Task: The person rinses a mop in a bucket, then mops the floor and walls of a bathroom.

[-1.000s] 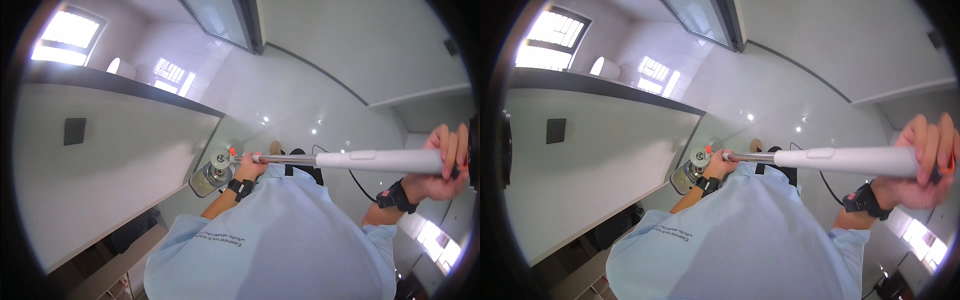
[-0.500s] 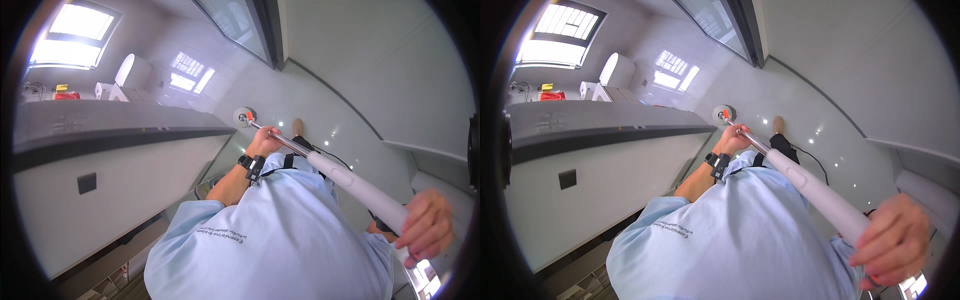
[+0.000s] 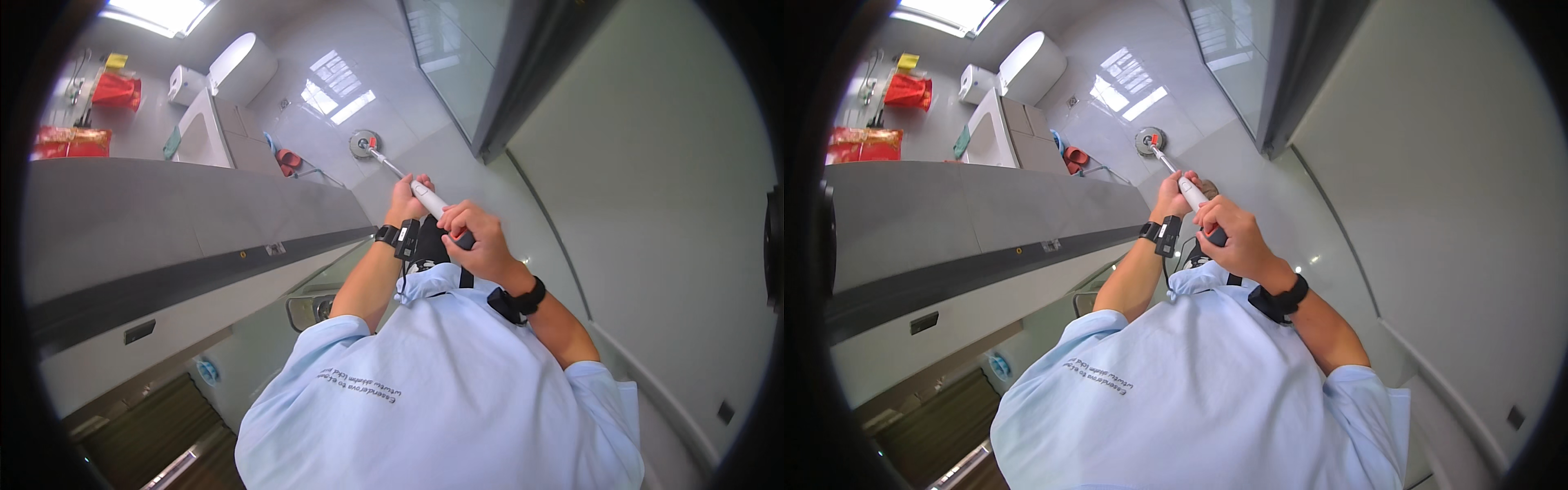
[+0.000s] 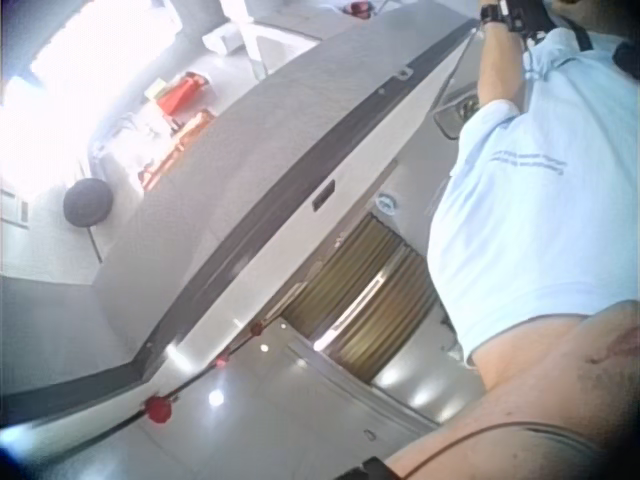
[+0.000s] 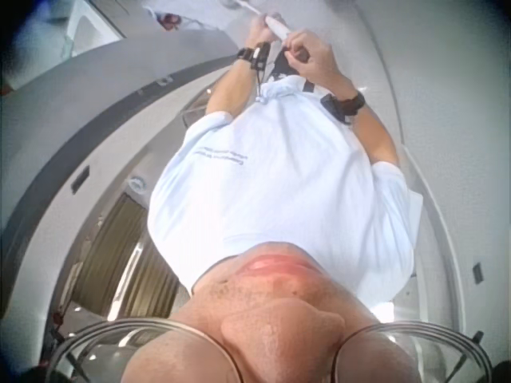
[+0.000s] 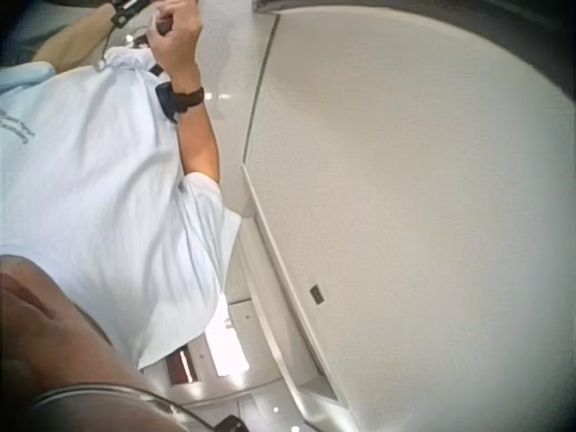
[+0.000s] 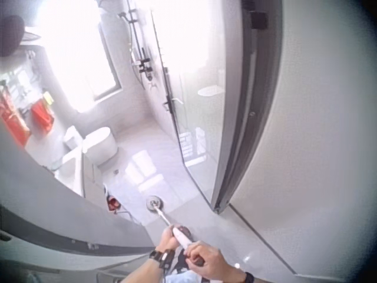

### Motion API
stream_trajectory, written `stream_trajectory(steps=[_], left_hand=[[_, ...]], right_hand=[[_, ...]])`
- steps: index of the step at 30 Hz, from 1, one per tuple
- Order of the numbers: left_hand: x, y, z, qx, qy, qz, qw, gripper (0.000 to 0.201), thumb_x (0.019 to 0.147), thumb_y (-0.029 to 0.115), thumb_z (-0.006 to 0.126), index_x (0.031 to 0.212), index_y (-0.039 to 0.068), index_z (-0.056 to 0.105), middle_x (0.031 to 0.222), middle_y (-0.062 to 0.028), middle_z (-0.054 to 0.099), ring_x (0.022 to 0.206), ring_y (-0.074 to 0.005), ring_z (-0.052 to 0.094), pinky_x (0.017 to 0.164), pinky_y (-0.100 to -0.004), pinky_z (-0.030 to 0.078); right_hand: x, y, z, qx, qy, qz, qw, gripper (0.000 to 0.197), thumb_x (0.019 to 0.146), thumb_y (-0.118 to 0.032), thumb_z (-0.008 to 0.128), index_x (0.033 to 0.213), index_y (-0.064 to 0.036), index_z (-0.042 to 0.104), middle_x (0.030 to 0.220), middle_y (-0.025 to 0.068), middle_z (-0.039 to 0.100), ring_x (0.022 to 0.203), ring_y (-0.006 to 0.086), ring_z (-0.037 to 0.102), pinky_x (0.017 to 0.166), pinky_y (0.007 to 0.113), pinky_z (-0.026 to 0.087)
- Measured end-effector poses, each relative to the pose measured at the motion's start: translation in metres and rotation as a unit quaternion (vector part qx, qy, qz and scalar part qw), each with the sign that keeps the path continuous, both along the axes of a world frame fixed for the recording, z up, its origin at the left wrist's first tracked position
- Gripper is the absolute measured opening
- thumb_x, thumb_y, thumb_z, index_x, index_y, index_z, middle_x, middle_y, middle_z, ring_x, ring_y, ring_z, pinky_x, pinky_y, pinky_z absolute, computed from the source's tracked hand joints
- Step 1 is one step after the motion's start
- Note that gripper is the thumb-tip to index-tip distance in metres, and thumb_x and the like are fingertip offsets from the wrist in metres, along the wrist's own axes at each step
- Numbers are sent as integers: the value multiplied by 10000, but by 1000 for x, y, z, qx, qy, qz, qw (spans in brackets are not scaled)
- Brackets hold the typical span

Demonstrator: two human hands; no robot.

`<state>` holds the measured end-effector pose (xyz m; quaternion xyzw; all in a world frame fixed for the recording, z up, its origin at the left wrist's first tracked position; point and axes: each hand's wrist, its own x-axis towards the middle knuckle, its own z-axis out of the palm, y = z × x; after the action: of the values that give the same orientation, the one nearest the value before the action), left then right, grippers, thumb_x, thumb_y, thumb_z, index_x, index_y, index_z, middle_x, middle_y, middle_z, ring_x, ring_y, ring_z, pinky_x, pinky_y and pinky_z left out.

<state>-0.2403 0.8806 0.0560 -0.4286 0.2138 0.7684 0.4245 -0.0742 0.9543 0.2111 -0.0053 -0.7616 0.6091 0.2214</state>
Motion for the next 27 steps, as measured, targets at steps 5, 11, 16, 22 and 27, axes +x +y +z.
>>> stream_trajectory(steps=[5, 11, 16, 22, 27], left_hand=[[-75, -9, -53, 46, 27, 22, 998, 217, 932, 223, 401, 799, 53, 379, 641, -59, 458, 551, -176, 449, 531, -309, 450], [-163, 2, -74, 98, 49, 40, 993, 308, 947, 286, 371, 944, -14, 441, 809, -113, 553, 684, -220, 539, 649, -336, 483], [-205, 3, -40, 128, 183, 51, 973, 420, 954, 366, 337, 1102, -14, 437, 1074, -149, 530, 1018, -278, 509, 904, -405, 403], [-209, 10, -69, 82, 224, 31, 971, 506, 939, 434, 299, 1221, 24, 392, 1181, -111, 514, 1131, -248, 452, 1005, -405, 287], [-218, 4, -76, 50, 163, 68, 983, 609, 939, 436, 297, 1353, -6, 238, 1299, -146, 435, 1210, -271, 408, 996, -395, 313]], right_hand=[[-89, 13, -21, 96, 42, 62, 993, 252, 650, 64, 657, 842, -27, 523, 910, 115, 595, 742, 220, 605, 598, 306, 500], [-195, 42, -44, 233, 57, 71, 968, 302, 617, 11, 677, 880, -33, 535, 919, 120, 600, 688, 292, 607, 562, 341, 502], [-298, 50, -86, 328, -64, 75, 940, 208, 709, -68, 641, 881, -29, 531, 922, 178, 602, 703, 325, 618, 587, 390, 501], [-417, 50, -152, 433, -242, 116, 860, 200, 728, -193, 607, 853, -46, 553, 774, 179, 620, 717, 387, 601, 614, 470, 488], [-410, 78, -171, 386, -244, 79, 886, 217, 700, -213, 606, 857, -69, 563, 693, 161, 610, 678, 384, 595, 591, 477, 473]])
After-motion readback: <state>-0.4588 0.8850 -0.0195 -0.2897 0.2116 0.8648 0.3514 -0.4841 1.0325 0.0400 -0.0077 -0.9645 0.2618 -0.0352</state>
